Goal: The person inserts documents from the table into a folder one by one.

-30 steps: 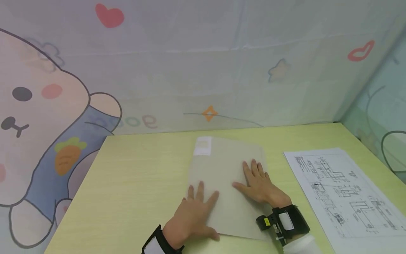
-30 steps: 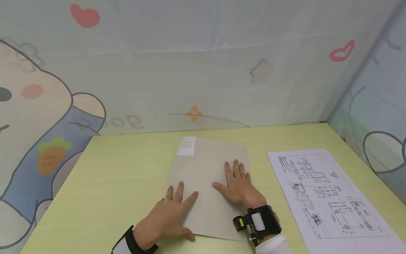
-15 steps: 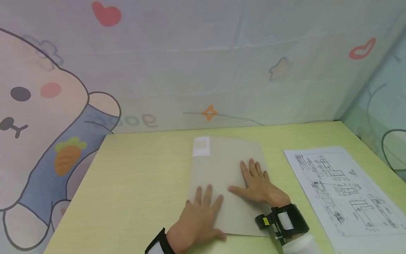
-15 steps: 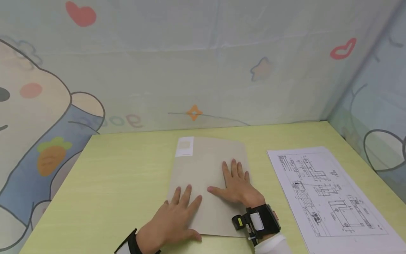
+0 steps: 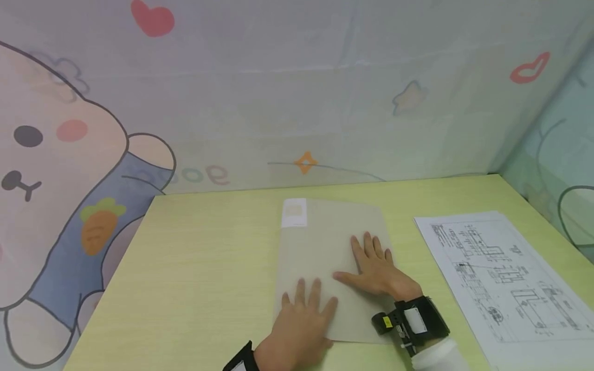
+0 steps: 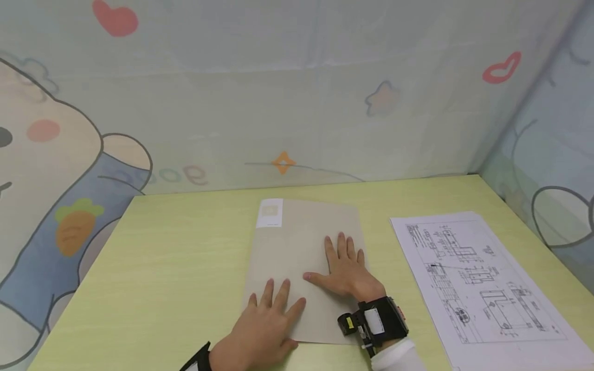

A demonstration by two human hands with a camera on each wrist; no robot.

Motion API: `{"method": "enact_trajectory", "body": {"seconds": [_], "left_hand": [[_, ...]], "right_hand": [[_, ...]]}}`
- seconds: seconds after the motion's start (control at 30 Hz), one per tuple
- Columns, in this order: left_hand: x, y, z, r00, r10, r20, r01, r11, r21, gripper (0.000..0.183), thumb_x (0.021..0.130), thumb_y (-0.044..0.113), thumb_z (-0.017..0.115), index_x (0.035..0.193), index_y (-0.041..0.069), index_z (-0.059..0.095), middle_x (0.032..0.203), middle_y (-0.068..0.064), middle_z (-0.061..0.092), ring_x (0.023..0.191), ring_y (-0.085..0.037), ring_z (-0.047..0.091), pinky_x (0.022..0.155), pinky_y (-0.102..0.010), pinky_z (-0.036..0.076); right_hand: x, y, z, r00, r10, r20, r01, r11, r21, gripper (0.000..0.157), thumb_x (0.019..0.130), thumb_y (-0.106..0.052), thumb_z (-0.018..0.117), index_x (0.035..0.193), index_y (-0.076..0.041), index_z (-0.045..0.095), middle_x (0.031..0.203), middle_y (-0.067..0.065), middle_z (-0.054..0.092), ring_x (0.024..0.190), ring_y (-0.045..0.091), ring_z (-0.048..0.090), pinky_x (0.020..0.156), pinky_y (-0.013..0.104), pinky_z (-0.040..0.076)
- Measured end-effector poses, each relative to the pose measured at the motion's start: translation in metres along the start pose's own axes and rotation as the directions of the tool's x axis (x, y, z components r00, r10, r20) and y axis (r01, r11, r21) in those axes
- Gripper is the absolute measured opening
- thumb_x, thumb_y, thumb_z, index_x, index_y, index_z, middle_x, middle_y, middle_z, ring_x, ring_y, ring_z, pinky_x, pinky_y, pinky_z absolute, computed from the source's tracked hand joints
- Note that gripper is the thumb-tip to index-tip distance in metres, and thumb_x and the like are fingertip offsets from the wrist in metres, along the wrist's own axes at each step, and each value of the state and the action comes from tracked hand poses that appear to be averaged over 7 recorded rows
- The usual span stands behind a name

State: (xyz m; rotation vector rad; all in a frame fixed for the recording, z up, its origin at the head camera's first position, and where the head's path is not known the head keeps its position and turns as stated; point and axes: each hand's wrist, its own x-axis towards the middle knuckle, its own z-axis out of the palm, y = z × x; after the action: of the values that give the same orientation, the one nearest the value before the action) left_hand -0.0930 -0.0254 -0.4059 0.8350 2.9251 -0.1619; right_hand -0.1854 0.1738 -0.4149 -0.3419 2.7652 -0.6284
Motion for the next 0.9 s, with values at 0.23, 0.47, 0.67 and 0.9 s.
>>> {"method": "enact_trajectory", "body": {"seconds": [0.23, 0.47, 0.67, 0.9], "left_hand": [[-0.002, 0.006, 0.005, 0.999, -0.038, -0.037, 0.038, 0.999, -0.013, 0.076, 0.082, 0.062, 0.063, 0.147, 0.029, 0.043, 0.156, -0.014, 0.04, 0.141, -0.041, 0.042, 0.099, -0.06, 0.047], [-0.001, 0.006, 0.004, 0.999, -0.02, -0.037, 0.021, 0.999, 0.03, 0.072, 0.084, 0.062, 0.061, 0.145, 0.028, 0.046, 0.152, -0.013, 0.046, 0.137, -0.04, 0.047, 0.095, -0.057, 0.051], [-0.002, 0.006, 0.004, 1.0, 0.014, 0.0, -0.014, 1.0, -0.01, 0.065, 0.09, 0.055, 0.057, 0.145, 0.023, 0.046, 0.15, -0.017, 0.047, 0.135, -0.042, 0.049, 0.095, -0.055, 0.052], [-0.005, 0.008, 0.008, 0.997, 0.048, -0.065, -0.046, 0.998, 0.036, 0.057, 0.096, 0.051, 0.05, 0.142, 0.018, 0.047, 0.145, -0.019, 0.052, 0.13, -0.041, 0.054, 0.09, -0.053, 0.055]], "right_hand": [[0.0, 0.006, 0.001, 1.0, -0.013, -0.018, 0.013, 1.0, 0.021, 0.104, 0.09, -0.063, 0.055, 0.155, 0.005, 0.011, 0.16, 0.034, -0.005, 0.148, 0.053, -0.005, 0.116, 0.07, 0.003], [-0.004, 0.025, -0.002, 0.999, -0.017, -0.046, 0.018, 1.0, 0.026, 0.108, 0.089, -0.059, 0.059, 0.151, 0.013, 0.009, 0.159, 0.037, -0.003, 0.148, 0.054, -0.002, 0.119, 0.066, 0.006], [-0.01, 0.04, -0.008, 0.999, 0.021, -0.042, -0.019, 0.999, 0.035, 0.112, 0.087, -0.061, 0.06, 0.151, 0.015, 0.007, 0.158, 0.038, -0.002, 0.147, 0.056, -0.002, 0.114, 0.073, 0.002], [-0.015, 0.059, -0.018, 0.995, 0.04, -0.088, -0.04, 0.999, 0.006, 0.111, 0.087, -0.059, 0.062, 0.149, 0.017, 0.011, 0.156, 0.042, -0.001, 0.145, 0.059, -0.001, 0.112, 0.075, 0.004]]}}
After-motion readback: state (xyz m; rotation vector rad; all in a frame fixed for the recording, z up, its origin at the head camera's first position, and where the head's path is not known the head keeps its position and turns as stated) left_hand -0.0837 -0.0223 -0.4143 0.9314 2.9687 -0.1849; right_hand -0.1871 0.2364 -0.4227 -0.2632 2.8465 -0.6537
